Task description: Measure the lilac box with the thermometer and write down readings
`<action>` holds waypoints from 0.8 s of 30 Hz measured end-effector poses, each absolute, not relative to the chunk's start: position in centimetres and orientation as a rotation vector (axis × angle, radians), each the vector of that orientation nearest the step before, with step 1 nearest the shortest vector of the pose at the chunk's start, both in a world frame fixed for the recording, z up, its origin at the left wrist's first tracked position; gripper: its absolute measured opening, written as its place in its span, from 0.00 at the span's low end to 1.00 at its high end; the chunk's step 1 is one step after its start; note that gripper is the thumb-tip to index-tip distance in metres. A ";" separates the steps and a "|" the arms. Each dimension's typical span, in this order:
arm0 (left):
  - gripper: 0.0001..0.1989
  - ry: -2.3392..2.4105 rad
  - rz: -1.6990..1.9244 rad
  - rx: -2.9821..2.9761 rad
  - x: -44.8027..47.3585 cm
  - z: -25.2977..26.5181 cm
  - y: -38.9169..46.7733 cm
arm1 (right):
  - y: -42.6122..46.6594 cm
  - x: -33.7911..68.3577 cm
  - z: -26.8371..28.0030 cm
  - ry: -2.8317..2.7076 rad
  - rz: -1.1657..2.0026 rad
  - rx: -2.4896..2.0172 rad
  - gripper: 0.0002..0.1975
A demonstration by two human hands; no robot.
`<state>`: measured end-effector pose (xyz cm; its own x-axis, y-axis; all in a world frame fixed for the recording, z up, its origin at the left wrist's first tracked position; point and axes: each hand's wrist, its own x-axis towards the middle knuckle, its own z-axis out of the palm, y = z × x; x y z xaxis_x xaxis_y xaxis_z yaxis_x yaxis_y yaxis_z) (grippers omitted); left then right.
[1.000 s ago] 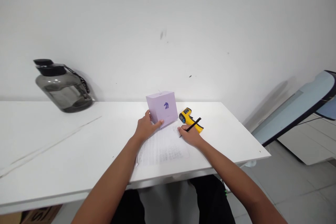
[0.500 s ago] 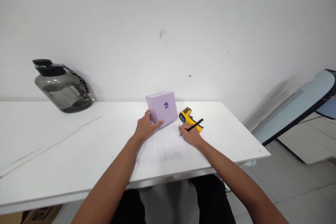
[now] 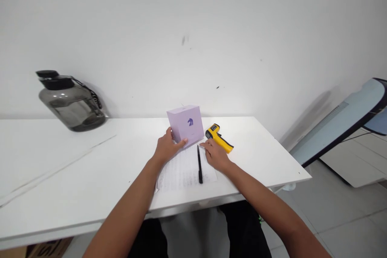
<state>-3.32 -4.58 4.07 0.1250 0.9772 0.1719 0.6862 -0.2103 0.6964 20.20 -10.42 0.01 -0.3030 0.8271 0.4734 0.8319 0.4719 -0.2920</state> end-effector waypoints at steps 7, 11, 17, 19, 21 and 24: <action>0.39 1.621 0.841 1.914 -3.2 4.3 -4.7 | -10.6 21.2 2.6 -1.960 -0.395 -1.742 0.14; 0.40 1.607 0.850 1.913 -3.3 4.3 -4.7 | -10.4 21.6 2.8 -1.793 -0.327 -2.012 0.19; 0.39 1.586 0.862 1.920 -3.5 4.0 -4.5 | -9.8 22.2 2.6 -1.683 0.047 -2.106 0.25; 0.39 1.588 0.862 1.923 -3.6 3.9 -4.4 | -9.7 22.4 2.6 -1.562 0.222 -1.951 0.24; 0.39 1.583 0.872 1.921 -3.5 3.8 -4.4 | -9.8 22.3 2.7 -1.408 0.514 -1.664 0.23; 0.39 1.584 0.885 1.921 -3.5 3.8 -4.4 | -10.1 21.7 2.7 -1.210 0.928 -1.221 0.25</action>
<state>-3.49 -4.36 3.78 0.1142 0.9788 0.1700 0.6583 -0.2028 0.7250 21.66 -10.06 2.69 0.1636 0.9723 0.1672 0.0908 0.1539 -0.9839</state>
